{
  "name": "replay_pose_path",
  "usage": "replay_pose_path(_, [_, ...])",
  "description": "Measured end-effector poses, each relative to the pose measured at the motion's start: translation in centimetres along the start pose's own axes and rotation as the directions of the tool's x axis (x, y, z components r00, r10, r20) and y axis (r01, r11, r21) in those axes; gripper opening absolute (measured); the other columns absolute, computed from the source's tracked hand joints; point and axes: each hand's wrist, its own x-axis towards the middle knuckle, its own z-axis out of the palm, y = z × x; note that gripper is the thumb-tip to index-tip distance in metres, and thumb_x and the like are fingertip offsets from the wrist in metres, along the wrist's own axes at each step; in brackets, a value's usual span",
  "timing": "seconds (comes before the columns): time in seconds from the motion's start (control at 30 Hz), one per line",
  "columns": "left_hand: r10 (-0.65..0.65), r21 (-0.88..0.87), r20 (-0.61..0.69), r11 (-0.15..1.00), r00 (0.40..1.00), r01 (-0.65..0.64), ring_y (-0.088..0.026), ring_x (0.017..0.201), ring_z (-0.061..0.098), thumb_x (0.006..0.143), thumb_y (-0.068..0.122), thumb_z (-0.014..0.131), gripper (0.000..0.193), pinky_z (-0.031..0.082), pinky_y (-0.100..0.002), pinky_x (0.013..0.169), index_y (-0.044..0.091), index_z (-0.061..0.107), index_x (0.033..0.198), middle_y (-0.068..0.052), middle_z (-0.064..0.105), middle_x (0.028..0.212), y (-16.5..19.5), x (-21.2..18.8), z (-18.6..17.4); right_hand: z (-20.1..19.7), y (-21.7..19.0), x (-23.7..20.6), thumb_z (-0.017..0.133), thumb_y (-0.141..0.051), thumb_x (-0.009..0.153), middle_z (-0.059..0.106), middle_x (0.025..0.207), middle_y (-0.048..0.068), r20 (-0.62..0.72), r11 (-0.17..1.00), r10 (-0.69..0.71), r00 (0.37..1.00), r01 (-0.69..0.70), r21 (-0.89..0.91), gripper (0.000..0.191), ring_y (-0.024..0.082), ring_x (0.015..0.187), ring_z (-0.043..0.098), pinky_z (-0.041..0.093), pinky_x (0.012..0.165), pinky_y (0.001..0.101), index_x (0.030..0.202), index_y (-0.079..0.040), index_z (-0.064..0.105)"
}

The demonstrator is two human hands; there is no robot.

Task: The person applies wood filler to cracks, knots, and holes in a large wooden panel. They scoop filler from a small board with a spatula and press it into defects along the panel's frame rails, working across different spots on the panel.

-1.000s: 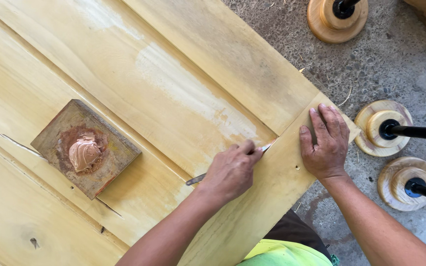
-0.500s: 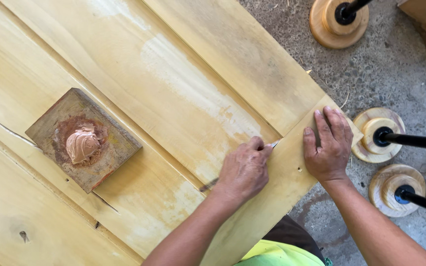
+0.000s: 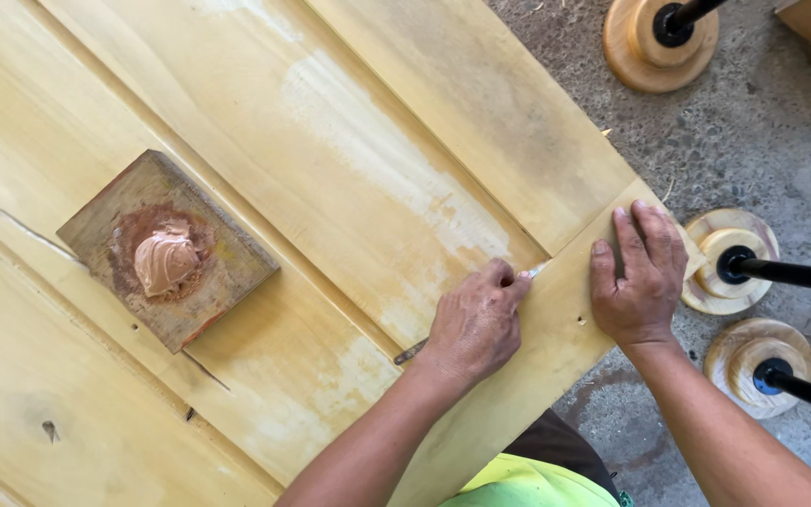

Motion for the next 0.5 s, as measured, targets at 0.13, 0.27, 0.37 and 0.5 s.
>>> replay_pose_path(0.13, [-0.027, 0.037, 0.060, 0.999, 0.998, 0.024, -0.032, 0.099, 0.064, 0.089, 0.005, 0.058, 0.030, 0.054, -0.047, 0.082, 0.011, 0.075, 0.113, -0.011, 0.065, 0.109, -1.3, -2.2, -0.8, 0.1, 0.2, -0.1, 0.067, -0.020, 0.102, 0.057, 0.148, 0.019, -0.005, 1.000, -0.002, 1.000, 0.002, 0.003, 0.043, 0.039, 0.144, 0.050, 0.037, 0.124, 0.0506, 0.139, 0.001, 0.067])
replay_pose_path(0.27, [-0.082, 0.054, 0.059, 0.995, 0.995, 0.079, -0.031, 0.101, 0.062, 0.083, 0.003, 0.059, 0.039, 0.056, -0.046, 0.076, 0.014, 0.075, 0.117, -0.009, 0.065, 0.108, -1.9, -3.7, -1.9, 0.2, 0.2, -0.1, 0.067, -0.019, 0.102, 0.057, 0.149, 0.019, -0.003, 1.000, 0.003, 1.000, -0.003, 0.005, 0.043, 0.039, 0.144, 0.051, 0.037, 0.124, 0.0505, 0.139, 0.001, 0.066])
replay_pose_path(0.37, [-0.108, 0.020, -0.036, 0.994, 0.993, 0.109, -0.031, 0.101, 0.061, 0.083, 0.004, 0.060, 0.039, 0.056, -0.046, 0.076, 0.014, 0.075, 0.118, -0.009, 0.065, 0.109, -0.9, -2.7, -1.3, 0.2, 0.1, -0.1, 0.067, -0.019, 0.101, 0.057, 0.149, 0.019, -0.009, 1.000, 0.006, 1.000, -0.006, 0.002, 0.043, 0.039, 0.144, 0.051, 0.037, 0.123, 0.0506, 0.139, 0.001, 0.067])
replay_pose_path(0.5, [-0.085, -0.012, -0.086, 0.996, 0.993, 0.084, -0.031, 0.102, 0.061, 0.088, 0.005, 0.060, 0.036, 0.057, -0.046, 0.078, 0.011, 0.073, 0.121, -0.010, 0.065, 0.110, 0.8, -0.4, 0.7, 0.2, -0.1, -0.1, 0.067, -0.019, 0.101, 0.057, 0.149, 0.018, -0.011, 1.000, 0.002, 1.000, -0.002, 0.005, 0.043, 0.039, 0.144, 0.051, 0.037, 0.124, 0.0505, 0.139, 0.001, 0.066])
